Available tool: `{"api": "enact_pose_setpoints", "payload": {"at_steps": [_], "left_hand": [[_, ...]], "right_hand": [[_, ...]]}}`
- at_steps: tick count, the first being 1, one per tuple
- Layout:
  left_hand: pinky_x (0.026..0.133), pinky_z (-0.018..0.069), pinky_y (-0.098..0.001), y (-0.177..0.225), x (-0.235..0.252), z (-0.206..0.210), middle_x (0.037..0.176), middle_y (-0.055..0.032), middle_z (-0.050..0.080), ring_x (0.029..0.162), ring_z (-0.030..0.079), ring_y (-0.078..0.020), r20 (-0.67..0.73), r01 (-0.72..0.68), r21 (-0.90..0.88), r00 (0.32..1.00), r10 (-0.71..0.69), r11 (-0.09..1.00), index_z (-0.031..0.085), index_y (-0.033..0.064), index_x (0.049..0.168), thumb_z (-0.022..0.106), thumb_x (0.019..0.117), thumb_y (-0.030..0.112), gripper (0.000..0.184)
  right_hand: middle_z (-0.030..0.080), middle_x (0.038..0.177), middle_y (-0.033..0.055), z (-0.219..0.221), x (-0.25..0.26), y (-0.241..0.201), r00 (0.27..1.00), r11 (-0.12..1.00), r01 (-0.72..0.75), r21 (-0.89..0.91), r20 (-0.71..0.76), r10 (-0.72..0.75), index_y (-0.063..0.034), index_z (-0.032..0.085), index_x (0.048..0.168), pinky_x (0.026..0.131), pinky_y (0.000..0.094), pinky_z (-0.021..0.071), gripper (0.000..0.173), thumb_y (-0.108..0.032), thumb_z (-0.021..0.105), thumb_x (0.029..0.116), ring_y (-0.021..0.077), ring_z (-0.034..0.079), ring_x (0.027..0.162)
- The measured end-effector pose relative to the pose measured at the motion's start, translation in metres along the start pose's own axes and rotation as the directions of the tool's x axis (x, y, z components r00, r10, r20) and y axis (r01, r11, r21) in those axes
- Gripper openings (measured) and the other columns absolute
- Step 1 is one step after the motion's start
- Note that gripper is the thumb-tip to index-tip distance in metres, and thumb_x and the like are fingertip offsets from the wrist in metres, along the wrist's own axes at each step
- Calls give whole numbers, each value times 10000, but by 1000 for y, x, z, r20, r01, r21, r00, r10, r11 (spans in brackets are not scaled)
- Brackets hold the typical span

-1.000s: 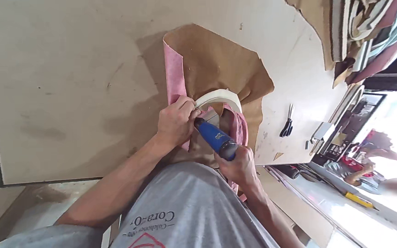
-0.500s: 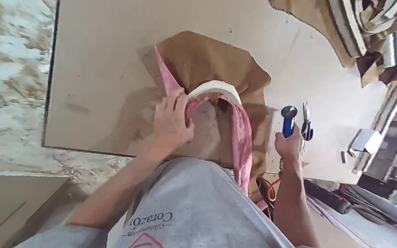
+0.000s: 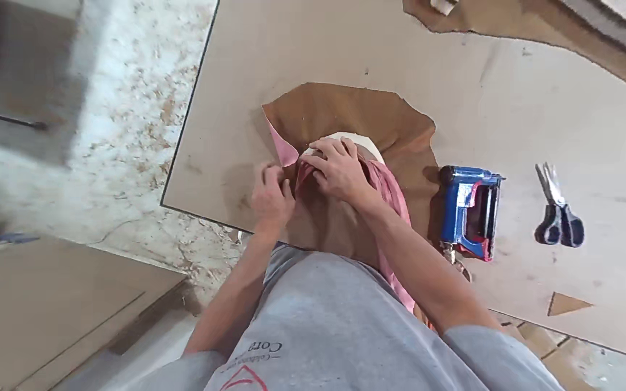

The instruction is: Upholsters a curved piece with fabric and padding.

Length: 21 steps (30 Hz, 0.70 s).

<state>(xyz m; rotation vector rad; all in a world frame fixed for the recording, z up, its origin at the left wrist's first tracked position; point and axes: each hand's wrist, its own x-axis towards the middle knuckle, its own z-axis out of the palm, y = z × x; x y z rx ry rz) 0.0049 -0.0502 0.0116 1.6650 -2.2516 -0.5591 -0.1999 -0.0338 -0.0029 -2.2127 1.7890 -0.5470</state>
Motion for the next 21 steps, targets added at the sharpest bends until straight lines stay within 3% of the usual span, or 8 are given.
{"api": "enact_pose_setpoints", "payload": {"at_steps": [1, 3, 6, 9, 11, 14, 18, 21], "left_hand": [[951, 576, -490, -2, -2, 4, 1423, -205, 577, 1195, 656, -341, -26, -146, 55, 989, 148, 988, 686, -12, 1131, 563, 980, 111, 231], [945, 578, -478, -2, -1, 7, 1434, -173, 599, 1215, 658, -328, -22, -262, 87, 964, 265, 961, 726, 15, 1018, 525, 950, 44, 214], [959, 568, -460, 6, -7, 3, 1436, -155, 610, 1219, 666, -289, 15, -155, 61, 988, 154, 986, 730, 32, 1052, 508, 965, 206, 295], [961, 558, -515, 18, -16, 9, 1463, -239, 557, 1227, 646, -374, 44, -50, 155, 998, 43, 987, 687, 22, 1183, 665, 901, 468, 528], [903, 585, -518, 13, -16, 17, 1246, -212, 695, 1091, 707, -367, -29, -61, 140, 997, 65, 988, 726, 26, 1095, 713, 919, 337, 358], [800, 601, -423, 2, -14, 20, 928, -107, 759, 855, 732, -223, -89, -78, 6, 993, 78, 997, 769, 44, 927, 704, 945, 255, 221], [720, 587, -288, -10, -6, 15, 849, -71, 748, 732, 692, -89, -124, -68, -202, 991, 44, 977, 770, 26, 921, 743, 921, 207, 183], [685, 582, -259, -19, -2, 17, 812, -55, 735, 698, 678, -63, -141, -82, -251, 989, 47, 965, 762, 16, 918, 752, 915, 200, 184]], "right_hand": [[599, 1423, 44, 6, 3, 3, 1000, 1000, -6, -2, 6, 6, -311, 691, 1316, 1144, 639, 302, 431, -178, 649, 907, 291, 497, 1381], [625, 1385, 36, 7, 5, 7, 1000, 999, -22, 31, 0, 22, -283, 705, 1297, 1118, 618, 329, 443, -105, 654, 894, 288, 522, 1347], [653, 1361, 19, 7, 6, 14, 999, 995, -38, 95, -12, 39, -267, 720, 1275, 1109, 589, 364, 409, -92, 661, 910, 274, 551, 1327], [654, 1355, 8, 9, 11, 17, 997, 990, -72, 122, 8, 71, -274, 725, 1264, 1111, 595, 361, 404, -93, 651, 911, 266, 549, 1326], [656, 1348, 14, 9, 11, 16, 997, 988, -78, 132, 9, 78, -268, 726, 1263, 1116, 589, 357, 401, -89, 657, 911, 269, 547, 1327], [655, 1344, 9, 12, 8, 18, 996, 983, -85, 162, -14, 88, -261, 725, 1263, 1140, 573, 339, 385, -100, 645, 923, 265, 540, 1331], [672, 1329, -4, 12, 9, 18, 992, 971, -111, 212, -41, 123, -252, 736, 1251, 1147, 546, 349, 417, -49, 628, 903, 245, 555, 1320], [684, 1304, -12, 14, 10, 17, 988, 970, -134, 202, -51, 147, -244, 741, 1234, 1145, 532, 360, 403, -34, 610, 916, 236, 568, 1304]]}}
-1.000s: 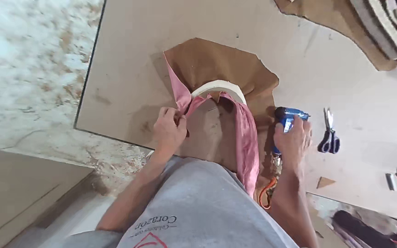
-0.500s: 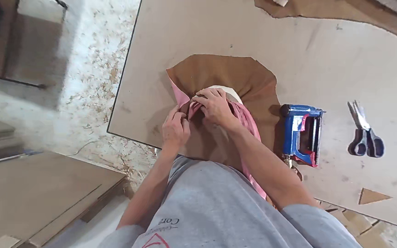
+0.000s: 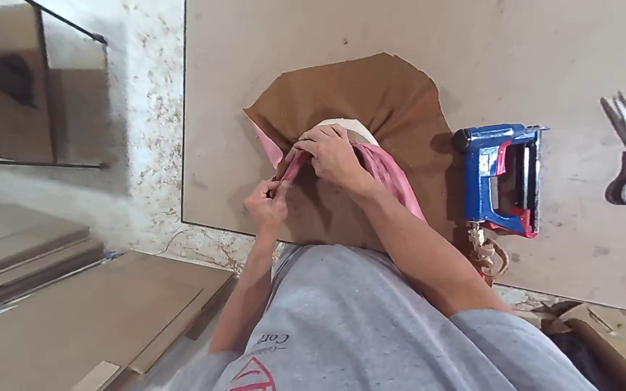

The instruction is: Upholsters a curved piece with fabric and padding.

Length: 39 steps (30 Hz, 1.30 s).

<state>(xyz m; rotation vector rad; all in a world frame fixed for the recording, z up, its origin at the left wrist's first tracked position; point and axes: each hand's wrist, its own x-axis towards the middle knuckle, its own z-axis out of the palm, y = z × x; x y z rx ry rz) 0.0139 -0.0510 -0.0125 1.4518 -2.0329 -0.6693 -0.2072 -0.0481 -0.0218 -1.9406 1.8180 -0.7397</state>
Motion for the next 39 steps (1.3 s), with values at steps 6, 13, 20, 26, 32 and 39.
{"api": "enact_pose_setpoints", "payload": {"at_steps": [6, 13, 20, 26, 32, 39], "left_hand": [[693, 576, -270, -12, -1, 11, 808, -44, 728, 716, 676, -73, -2, 30, -10, 1000, -30, 1000, 749, 32, 888, 730, 912, 233, 204], [743, 606, -333, -25, -2, 11, 882, -122, 732, 798, 713, -186, 5, -127, 27, 992, 127, 992, 734, 8, 914, 703, 952, 252, 249], [910, 498, -515, -42, 18, -5, 1003, -84, 745, 968, 668, -273, 180, -137, -37, 973, 141, 990, 724, 78, 1169, 714, 940, 402, 397], [924, 448, -494, -47, 16, -1, 922, -43, 737, 943, 651, -252, 144, -174, -82, 972, 184, 981, 797, 161, 1046, 671, 977, 396, 275], [878, 462, -479, -50, 24, -1, 887, -63, 719, 922, 655, -273, 171, -203, -131, 960, 223, 970, 775, 146, 1035, 639, 1001, 329, 231], [788, 463, -464, -50, 35, -7, 883, -76, 712, 880, 645, -287, 242, -177, -200, 944, 224, 964, 762, 104, 1018, 620, 985, 261, 214]], "right_hand": [[692, 1309, 39, -21, 1, -9, 994, 984, -110, 139, -12, 113, -151, 746, 1224, 1158, 498, 381, 291, -131, 653, 949, 232, 584, 1298], [504, 1445, 279, -125, -161, 14, 497, 513, -855, -75, -400, 770, -109, 579, 1438, 1062, 654, 409, 606, -449, 652, 941, 478, 467, 1348], [585, 1360, 316, -123, -204, 53, 262, 230, -962, -144, -262, 929, -83, 354, 1589, 1025, 711, 410, 887, -453, 742, 883, 504, 563, 1250], [648, 756, 51, -178, -176, -7, 194, 208, -978, 18, -293, 936, -56, 648, 1078, 582, 448, 581, 359, -323, 642, 839, 198, 659, 627], [737, 810, 6, -107, -88, -149, 732, 717, -668, -197, -6, 681, -105, 731, 985, 655, 386, 610, 319, -392, 731, 845, 93, 716, 734], [709, 722, 47, -57, -47, -154, 751, 745, -576, -337, 142, 645, -114, 761, 1029, 567, 447, 537, 313, -343, 707, 822, 193, 690, 643]]}}
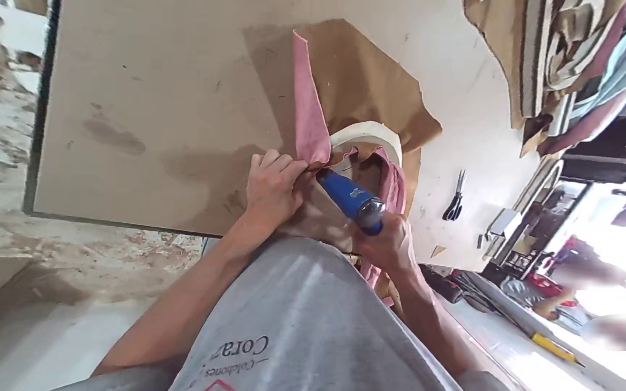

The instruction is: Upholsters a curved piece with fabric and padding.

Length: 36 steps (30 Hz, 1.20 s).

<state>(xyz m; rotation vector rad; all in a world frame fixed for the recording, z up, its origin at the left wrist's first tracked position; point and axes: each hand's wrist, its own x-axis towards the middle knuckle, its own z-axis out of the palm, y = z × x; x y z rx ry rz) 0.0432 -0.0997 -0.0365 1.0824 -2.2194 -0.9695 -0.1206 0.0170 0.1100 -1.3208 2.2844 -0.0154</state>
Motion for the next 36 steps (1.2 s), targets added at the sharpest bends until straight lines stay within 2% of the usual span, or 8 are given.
{"api": "enact_pose_setpoints", "payload": {"at_steps": [10, 13, 23, 27, 30, 33, 35, 36], "left_hand": [[751, 453, -471, -14, 18, -10, 828, -88, 695, 849, 635, -304, 123, -122, -43, 984, 126, 992, 763, 90, 924, 629, 972, 268, 228], [765, 453, -482, -15, 22, -16, 854, -92, 711, 873, 645, -311, 180, -148, -48, 971, 154, 988, 768, 89, 933, 615, 985, 294, 261], [797, 437, -471, -17, 21, -16, 885, -81, 714, 894, 631, -296, 201, -156, -39, 966, 160, 987, 770, 96, 959, 600, 1011, 334, 297], [827, 475, -471, -19, 26, -22, 917, -66, 743, 912, 658, -275, 216, -143, -96, 963, 160, 985, 772, 105, 1009, 587, 1014, 363, 317], [952, 516, -498, -17, 34, -40, 1104, -93, 743, 1019, 690, -265, 316, -89, -166, 939, 138, 982, 667, 97, 1333, 478, 1067, 314, 392], [981, 520, -512, -14, 40, -55, 1308, -156, 666, 1183, 645, -334, 295, -364, -57, 883, 364, 930, 577, 48, 1401, 517, 1015, 144, 402], [1031, 472, -536, -8, 41, -56, 1423, -137, 611, 1313, 575, -333, 331, -601, 14, 757, 563, 799, 576, 88, 1405, 549, 951, 105, 455], [1108, 412, -545, -5, 40, -56, 1507, -103, 552, 1409, 497, -306, 393, -702, 21, 661, 639, 712, 555, 140, 1447, 585, 925, 104, 524]], "right_hand": [[711, 714, 49, 11, -4, 1, 997, 999, 40, 25, 67, -42, -118, 773, 1056, 560, 456, 532, 317, -285, 693, 799, 207, 688, 634], [681, 674, 33, 10, -7, 6, 997, 997, 64, 38, 38, -66, -116, 751, 964, 536, 419, 513, 239, -289, 679, 816, 175, 666, 604], [712, 720, 45, 19, -16, 7, 991, 993, 116, 36, 65, -118, -127, 765, 1033, 551, 462, 527, 307, -314, 703, 797, 209, 692, 636], [729, 777, 54, 4, -42, 44, 974, 988, -69, 139, -204, 96, -57, 733, 969, 631, 431, 591, 305, -341, 731, 858, 156, 713, 697], [708, 793, 57, -12, -56, 100, 879, 892, -275, 359, -282, 384, 14, 680, 1028, 635, 398, 618, 393, -356, 711, 899, 129, 694, 657], [699, 883, 102, -22, -60, 149, 788, 790, -468, 396, -217, 576, -15, 652, 1206, 677, 474, 586, 525, -431, 677, 887, 196, 681, 704], [686, 865, 60, -24, -56, 175, 746, 736, -510, 445, -197, 636, -48, 637, 1247, 629, 407, 594, 519, -419, 681, 885, 152, 667, 660], [694, 884, 84, -22, -52, 186, 710, 720, -560, 410, -210, 672, -55, 647, 1235, 661, 452, 595, 502, -431, 671, 903, 193, 684, 700]]}}
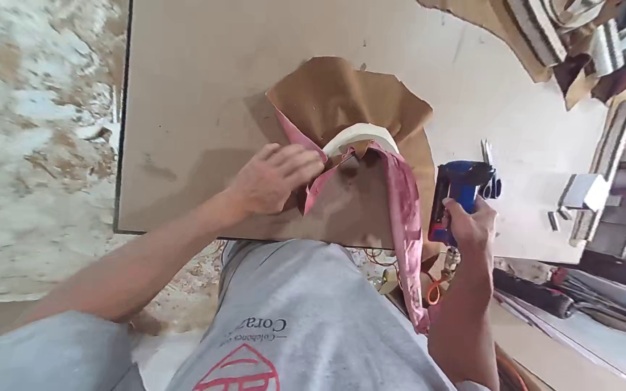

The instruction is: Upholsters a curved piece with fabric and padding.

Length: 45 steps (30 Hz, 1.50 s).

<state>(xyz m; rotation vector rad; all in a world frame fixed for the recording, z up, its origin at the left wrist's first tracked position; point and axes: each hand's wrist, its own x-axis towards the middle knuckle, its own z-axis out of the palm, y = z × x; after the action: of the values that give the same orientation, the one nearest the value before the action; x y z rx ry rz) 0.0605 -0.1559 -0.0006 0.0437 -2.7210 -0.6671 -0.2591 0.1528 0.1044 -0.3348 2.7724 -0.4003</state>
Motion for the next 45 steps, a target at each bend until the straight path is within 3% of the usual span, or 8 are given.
{"api": "enact_pose_setpoints", "payload": {"at_steps": [5, 9, 15, 23, 26, 37, 41, 45], "left_hand": [[1264, 187, -558, 0, 9, 15, 1660, -77, 367, 1569, 251, -275, 280, -365, 32, 897, 342, 931, 453, 201, 1560, 759, 756, 81, 868], [1209, 324, -523, -14, -15, 28, 1486, -108, 575, 1458, 454, -295, 34, -337, 129, 941, 335, 933, 618, 100, 1307, 531, 988, 121, 331], [1157, 395, -525, -11, -1, 37, 1325, -96, 688, 1338, 576, -308, -112, -408, 100, 902, 418, 908, 748, 122, 1055, 522, 1032, 84, 229], [1208, 341, -546, -8, 46, 7, 1251, -115, 732, 1340, 588, -329, 177, -553, -120, 805, 566, 824, 742, 36, 945, 480, 964, -60, 280], [1203, 359, -547, -16, 46, 13, 1235, -156, 729, 1286, 626, -363, 265, -592, -168, 743, 615, 788, 723, 19, 983, 468, 984, -62, 268], [959, 554, -432, -29, 58, 45, 1087, -102, 748, 1072, 698, -284, 149, -366, -386, 881, 449, 847, 735, 61, 950, 572, 1024, 234, 250], [923, 539, -422, -32, 57, 51, 1070, -112, 725, 1025, 670, -288, 108, -384, -397, 882, 458, 833, 731, 61, 931, 577, 1011, 183, 212], [1123, 401, -517, -35, 60, 50, 1248, -47, 711, 1289, 574, -298, 143, -293, -364, 920, 364, 884, 757, 130, 946, 592, 1007, 283, 234]], "right_hand": [[664, 1211, 294, 32, 51, 17, 991, 963, -46, -264, -135, 10, -114, 537, 1449, 943, 733, 444, 551, -392, 583, 977, 500, 625, 1144], [526, 1415, 317, 53, 60, 14, 989, 943, 82, -324, -90, -117, -130, 479, 1522, 962, 763, 415, 624, -333, 620, 949, 549, 509, 1281], [516, 1502, 158, 126, -40, -80, 753, 745, 655, -127, 41, -656, -199, 609, 1433, 1106, 641, 380, 536, -359, 681, 926, 380, 462, 1400], [589, 1394, 134, 162, -51, -99, 756, 759, 628, -175, -94, -647, -170, 706, 1277, 1024, 596, 432, 331, -239, 620, 964, 348, 537, 1302], [437, 1578, 148, 165, -44, -110, 718, 734, 651, -196, -158, -678, -218, 547, 1489, 1122, 653, 329, 578, -275, 639, 922, 387, 368, 1473], [490, 1563, 15, 149, -13, -122, 780, 771, 626, -121, 79, -621, -314, 590, 1452, 1121, 620, 335, 489, -367, 609, 966, 291, 396, 1473], [638, 1351, 163, 142, -53, -89, 590, 591, 805, -47, -27, -807, -87, 659, 1331, 1026, 512, 522, 365, -150, 595, 977, 321, 611, 1259], [670, 1280, 141, 157, -72, -63, 186, 184, 982, -42, 27, -982, -208, 705, 1256, 906, 463, 562, 315, -113, 617, 968, 307, 656, 1155]]}}
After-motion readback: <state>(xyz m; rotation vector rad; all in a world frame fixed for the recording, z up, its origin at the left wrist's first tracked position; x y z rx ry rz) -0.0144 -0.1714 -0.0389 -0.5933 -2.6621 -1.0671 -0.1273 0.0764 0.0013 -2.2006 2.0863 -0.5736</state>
